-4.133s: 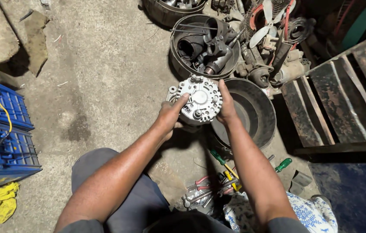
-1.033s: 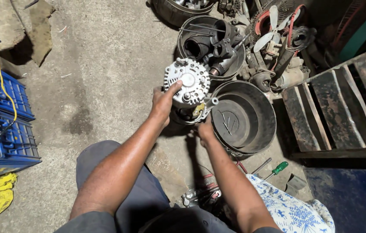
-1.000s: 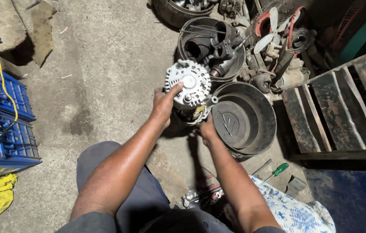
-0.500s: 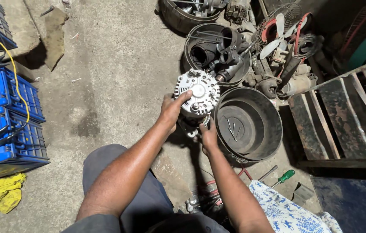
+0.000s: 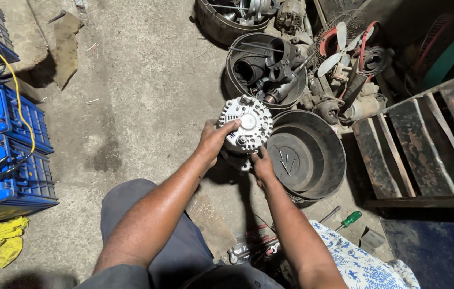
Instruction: The person is disassembling and reassembling an automotive alternator on a garage floor.
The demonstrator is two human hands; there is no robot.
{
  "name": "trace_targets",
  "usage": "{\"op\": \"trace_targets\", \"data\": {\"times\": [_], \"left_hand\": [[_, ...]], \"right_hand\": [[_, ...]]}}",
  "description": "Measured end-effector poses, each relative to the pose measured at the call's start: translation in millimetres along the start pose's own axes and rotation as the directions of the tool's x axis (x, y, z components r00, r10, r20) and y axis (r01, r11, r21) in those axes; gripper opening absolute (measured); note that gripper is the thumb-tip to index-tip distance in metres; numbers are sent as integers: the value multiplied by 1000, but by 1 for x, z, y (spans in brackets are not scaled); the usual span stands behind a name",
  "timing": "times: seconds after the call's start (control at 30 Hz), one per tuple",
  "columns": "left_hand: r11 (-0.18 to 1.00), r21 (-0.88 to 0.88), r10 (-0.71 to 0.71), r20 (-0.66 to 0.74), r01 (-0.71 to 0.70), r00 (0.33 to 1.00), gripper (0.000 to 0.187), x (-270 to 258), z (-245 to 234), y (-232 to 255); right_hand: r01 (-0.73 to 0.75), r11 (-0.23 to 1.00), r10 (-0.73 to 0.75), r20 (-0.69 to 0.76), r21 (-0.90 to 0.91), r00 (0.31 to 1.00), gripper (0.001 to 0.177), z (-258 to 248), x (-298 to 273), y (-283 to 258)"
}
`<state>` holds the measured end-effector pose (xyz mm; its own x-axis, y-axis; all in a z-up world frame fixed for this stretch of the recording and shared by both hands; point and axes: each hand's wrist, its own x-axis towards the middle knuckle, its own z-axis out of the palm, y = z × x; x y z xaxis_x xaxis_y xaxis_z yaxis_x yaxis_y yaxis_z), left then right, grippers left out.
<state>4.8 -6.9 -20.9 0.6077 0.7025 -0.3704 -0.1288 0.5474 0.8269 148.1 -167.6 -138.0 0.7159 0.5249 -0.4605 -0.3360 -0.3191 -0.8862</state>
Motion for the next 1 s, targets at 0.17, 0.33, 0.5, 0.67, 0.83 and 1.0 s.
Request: {"op": "trace_targets", "data": {"times": [0.17, 0.33, 0.5, 0.67, 0.83, 1.0], "left_hand": [[998, 21, -59, 13, 59, 998, 83, -6, 3, 8], [999, 29, -42, 6, 42, 999, 82, 1, 0, -2], [998, 55, -25, 16, 24, 1000, 83, 4, -2, -4], [997, 43, -73, 61, 70, 996, 86, -9, 6, 18], [997, -14, -69, 105, 71, 992, 82, -19, 18, 21], [996, -71, 74, 182, -62, 980, 59, -16, 4, 20]], "right_hand": [[56, 998, -56, 9, -33, 998, 57, -7, 9, 11], [71, 995, -72, -8, -75, 997, 57, -5, 8, 9], [217, 948, -236, -56, -234, 970, 53, -25, 28, 26], [346, 920, -377, -167, -186, 911, 48, -25, -7, -42], [306, 950, -310, -75, -64, 948, 47, -38, -7, -50], [128, 960, -134, -7, -249, 991, 65, -15, -21, -6]]}}
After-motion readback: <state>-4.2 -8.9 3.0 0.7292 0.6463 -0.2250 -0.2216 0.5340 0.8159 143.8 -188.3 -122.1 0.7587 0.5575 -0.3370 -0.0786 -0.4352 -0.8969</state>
